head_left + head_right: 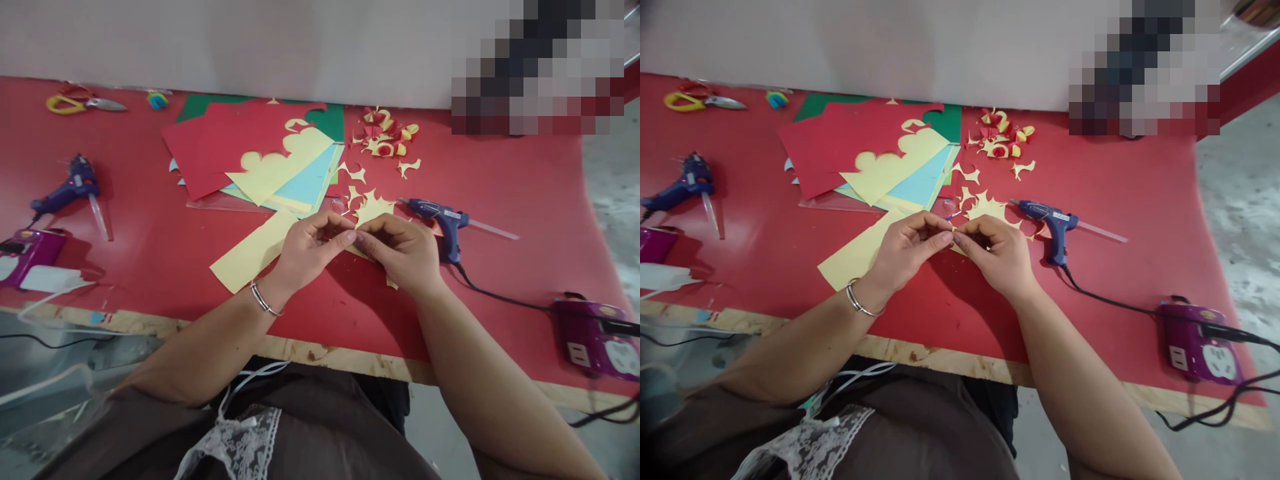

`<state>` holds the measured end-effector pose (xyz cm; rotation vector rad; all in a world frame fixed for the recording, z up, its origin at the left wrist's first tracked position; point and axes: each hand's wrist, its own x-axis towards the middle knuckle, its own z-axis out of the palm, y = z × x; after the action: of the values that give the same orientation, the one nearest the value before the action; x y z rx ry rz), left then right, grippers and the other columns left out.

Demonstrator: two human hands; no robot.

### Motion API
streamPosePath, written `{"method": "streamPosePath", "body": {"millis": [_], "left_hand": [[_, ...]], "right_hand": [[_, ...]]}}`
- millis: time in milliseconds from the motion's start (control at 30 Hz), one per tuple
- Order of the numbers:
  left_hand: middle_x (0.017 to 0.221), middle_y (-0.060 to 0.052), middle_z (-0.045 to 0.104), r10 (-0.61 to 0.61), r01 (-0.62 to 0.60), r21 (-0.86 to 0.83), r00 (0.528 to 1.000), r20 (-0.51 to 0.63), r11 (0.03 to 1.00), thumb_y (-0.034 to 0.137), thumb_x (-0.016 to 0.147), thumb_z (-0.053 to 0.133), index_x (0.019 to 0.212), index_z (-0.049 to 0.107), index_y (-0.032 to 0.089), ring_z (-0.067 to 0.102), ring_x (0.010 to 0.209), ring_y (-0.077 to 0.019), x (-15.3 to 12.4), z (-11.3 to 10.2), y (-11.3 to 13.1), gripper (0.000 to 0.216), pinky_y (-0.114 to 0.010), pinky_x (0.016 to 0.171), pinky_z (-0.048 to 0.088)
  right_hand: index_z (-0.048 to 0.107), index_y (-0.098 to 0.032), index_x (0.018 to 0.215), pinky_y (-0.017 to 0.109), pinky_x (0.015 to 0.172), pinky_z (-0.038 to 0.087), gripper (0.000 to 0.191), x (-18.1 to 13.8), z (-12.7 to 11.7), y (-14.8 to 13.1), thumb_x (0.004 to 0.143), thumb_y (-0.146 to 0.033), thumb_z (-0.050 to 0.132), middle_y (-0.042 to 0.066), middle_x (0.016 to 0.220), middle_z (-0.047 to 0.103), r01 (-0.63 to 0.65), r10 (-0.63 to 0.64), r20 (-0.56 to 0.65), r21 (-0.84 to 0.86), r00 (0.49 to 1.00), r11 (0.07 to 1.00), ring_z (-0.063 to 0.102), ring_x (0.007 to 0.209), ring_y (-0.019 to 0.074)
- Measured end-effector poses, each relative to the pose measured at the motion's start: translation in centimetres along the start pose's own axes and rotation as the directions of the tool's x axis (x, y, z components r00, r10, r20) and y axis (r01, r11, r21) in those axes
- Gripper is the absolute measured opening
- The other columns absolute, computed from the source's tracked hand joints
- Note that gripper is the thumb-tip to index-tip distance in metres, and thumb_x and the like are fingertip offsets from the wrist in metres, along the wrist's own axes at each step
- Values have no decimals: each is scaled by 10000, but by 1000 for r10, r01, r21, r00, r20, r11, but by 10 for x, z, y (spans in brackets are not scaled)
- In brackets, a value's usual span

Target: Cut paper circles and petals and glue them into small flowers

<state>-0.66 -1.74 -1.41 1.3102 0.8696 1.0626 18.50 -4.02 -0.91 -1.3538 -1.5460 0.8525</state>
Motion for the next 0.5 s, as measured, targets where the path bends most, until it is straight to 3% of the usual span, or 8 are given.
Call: {"method": "streamPosePath", "body": {"millis": [200, 500], "left_hand": [[887, -23, 751, -6, 6, -50, 1000, -1, 999, 446, 855, 908, 911, 765, 193, 707, 853, -150, 0, 1, 1, 296, -286, 831, 590], [1001, -30, 745, 33, -27, -143, 999, 36, 989, 376, 804, 967, 1021, 712, 202, 732, 940, -145, -1, 1, -5, 376, -271, 870, 633]], "right_hand": [[764, -215, 837, 286, 545, 414, 262, -1, 0, -3, 952, -450, 783, 38, 767, 716, 46, -47, -2, -31, 999, 998, 613, 672, 162], [745, -216, 807, 294, 569, 424, 205, -2, -1, -10, 936, -368, 791, 12, 749, 702, 51, -52, -37, -17, 998, 999, 545, 620, 132]]}}
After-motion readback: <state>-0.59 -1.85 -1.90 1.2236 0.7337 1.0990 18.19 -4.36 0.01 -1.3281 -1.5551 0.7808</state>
